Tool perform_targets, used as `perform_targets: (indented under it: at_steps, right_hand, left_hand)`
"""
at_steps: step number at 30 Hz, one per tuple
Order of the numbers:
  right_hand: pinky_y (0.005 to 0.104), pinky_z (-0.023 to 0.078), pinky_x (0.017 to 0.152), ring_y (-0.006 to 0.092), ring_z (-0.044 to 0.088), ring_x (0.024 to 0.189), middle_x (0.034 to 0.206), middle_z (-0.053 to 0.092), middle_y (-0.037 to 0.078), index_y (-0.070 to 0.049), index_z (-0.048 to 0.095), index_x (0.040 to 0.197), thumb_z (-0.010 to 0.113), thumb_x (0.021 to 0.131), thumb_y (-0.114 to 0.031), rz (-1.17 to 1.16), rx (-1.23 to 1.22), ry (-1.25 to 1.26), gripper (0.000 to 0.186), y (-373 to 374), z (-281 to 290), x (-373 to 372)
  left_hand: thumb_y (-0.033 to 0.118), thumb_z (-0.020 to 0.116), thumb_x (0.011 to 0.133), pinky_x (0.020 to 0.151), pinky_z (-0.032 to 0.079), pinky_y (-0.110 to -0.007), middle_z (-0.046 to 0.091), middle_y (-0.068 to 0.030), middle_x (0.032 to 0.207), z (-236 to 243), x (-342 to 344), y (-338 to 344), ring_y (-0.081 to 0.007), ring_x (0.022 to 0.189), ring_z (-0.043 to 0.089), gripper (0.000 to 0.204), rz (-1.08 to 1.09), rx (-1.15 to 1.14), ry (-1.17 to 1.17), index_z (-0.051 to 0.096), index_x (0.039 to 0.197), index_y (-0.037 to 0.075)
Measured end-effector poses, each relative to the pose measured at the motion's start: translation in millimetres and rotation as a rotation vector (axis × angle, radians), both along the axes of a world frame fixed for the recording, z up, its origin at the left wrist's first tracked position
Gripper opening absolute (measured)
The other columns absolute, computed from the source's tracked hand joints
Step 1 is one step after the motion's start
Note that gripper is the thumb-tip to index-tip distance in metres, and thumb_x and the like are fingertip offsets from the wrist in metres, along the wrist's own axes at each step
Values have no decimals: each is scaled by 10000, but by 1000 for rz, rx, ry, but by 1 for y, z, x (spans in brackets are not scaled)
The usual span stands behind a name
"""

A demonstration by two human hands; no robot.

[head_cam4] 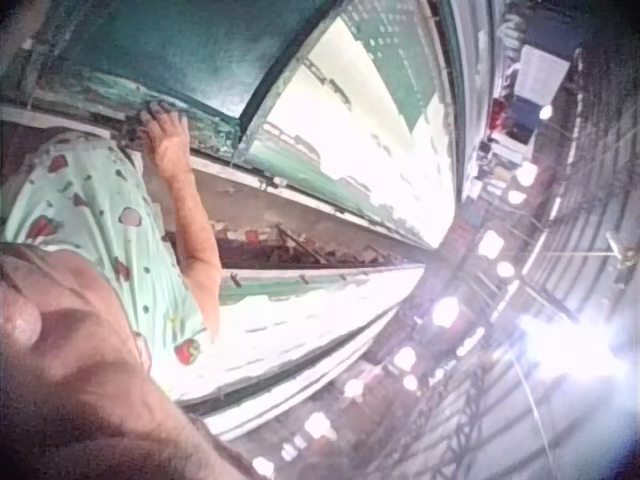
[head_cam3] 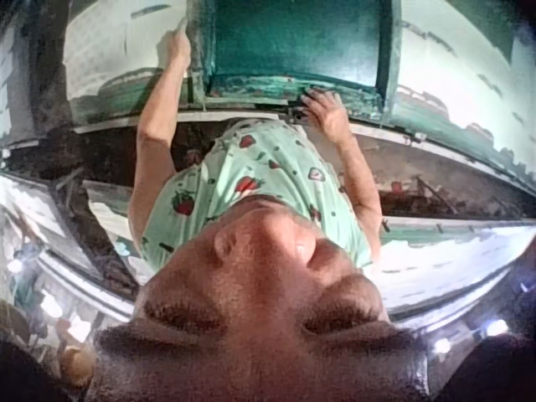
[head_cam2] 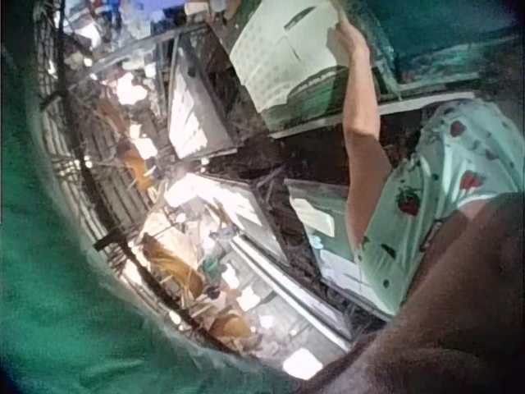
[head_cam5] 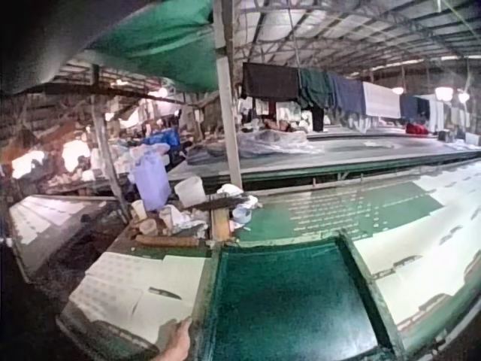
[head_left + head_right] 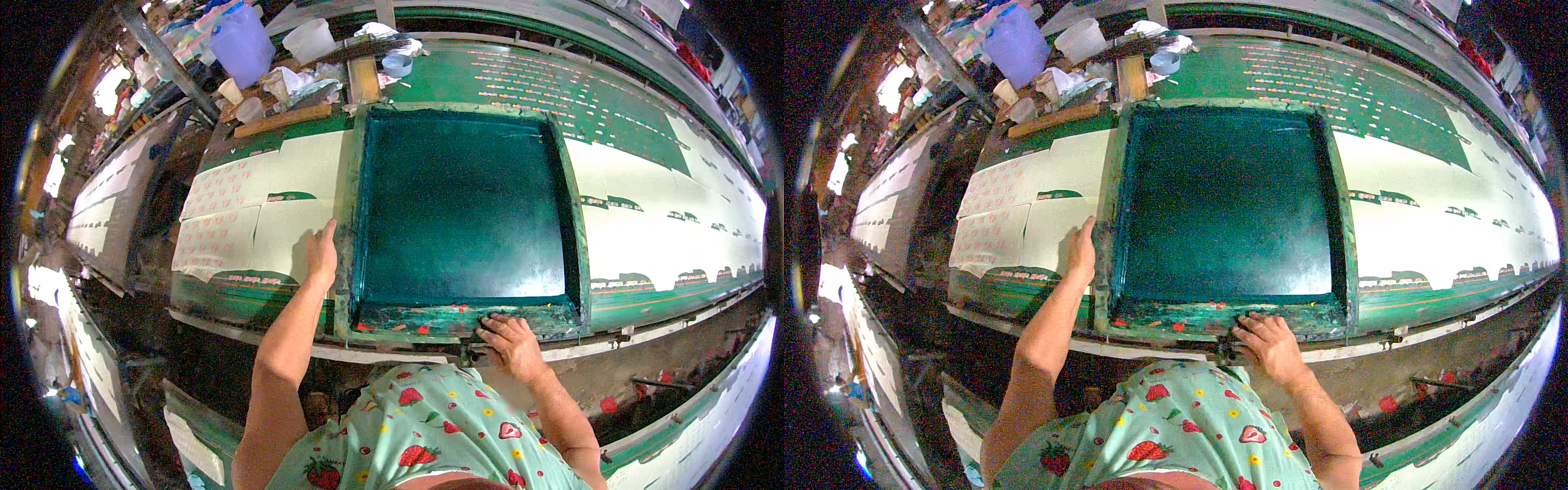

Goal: The person performs screen printing by placing a green mesh screen over patterned paper, pulling a squeegee across the screen to transfer ink, and then lifting the screen to reveal the printed design. The process is repeated multiple times on different sheets.

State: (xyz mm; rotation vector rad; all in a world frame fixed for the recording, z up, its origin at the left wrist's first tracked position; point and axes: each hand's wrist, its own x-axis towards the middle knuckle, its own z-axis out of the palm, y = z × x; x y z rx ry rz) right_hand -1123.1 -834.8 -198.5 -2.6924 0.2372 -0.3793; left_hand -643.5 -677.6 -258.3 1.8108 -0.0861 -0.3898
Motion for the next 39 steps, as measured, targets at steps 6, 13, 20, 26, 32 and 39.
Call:
perform_targets:
  at_steps: [6,13,20,26,32,39]
  right_hand:
    - [526,528,969,305,683,1215,1357,730,90,-166,751,1362,783,853,-192,-90,-112,44,511,5,-16,7]
    - [497,560,1005,322,721,1153,1287,764,114,-95,733,1321,711,896,-112,-197,-212,75,426,8,14,48]
    - [510,625,888,384,772,1038,1181,791,172,-140,748,1350,709,858,-80,-166,-143,481,498,-5,29,107]
    - [490,598,975,377,755,1119,1226,786,164,-117,738,1366,722,845,-57,-157,-77,449,525,14,50,102]
    - [465,556,1053,337,708,1198,1327,746,120,-126,720,1397,730,762,-7,-194,-175,296,646,42,21,90]
    - [463,538,1006,328,705,1184,1342,734,113,-147,699,1435,692,779,-6,-222,-255,171,670,26,1,115]
  left_hand:
    - [600,660,1023,1034,517,-498,722,-369,1261,-37,17,4,-432,1198,697,835,-60,98,-47,686,1232,-209]
    - [571,639,1035,936,544,-555,760,-361,1065,21,-17,1,-485,1044,744,726,-111,241,-168,748,1088,-144]
    - [523,650,1032,902,558,-549,783,-311,1031,23,-15,2,-474,1005,762,642,-138,283,-236,761,1051,-109]
    - [467,686,1023,946,557,-524,791,-286,1081,12,-6,1,-458,1038,755,574,-206,185,-199,757,1150,-88]
    - [447,703,1023,966,550,-479,772,-266,1145,-5,-1,1,-395,1067,740,616,-231,115,-233,702,1299,-103]
    - [453,684,1051,954,543,-441,730,-253,1190,5,-7,2,-323,1040,715,689,-211,41,-175,615,1413,-129]
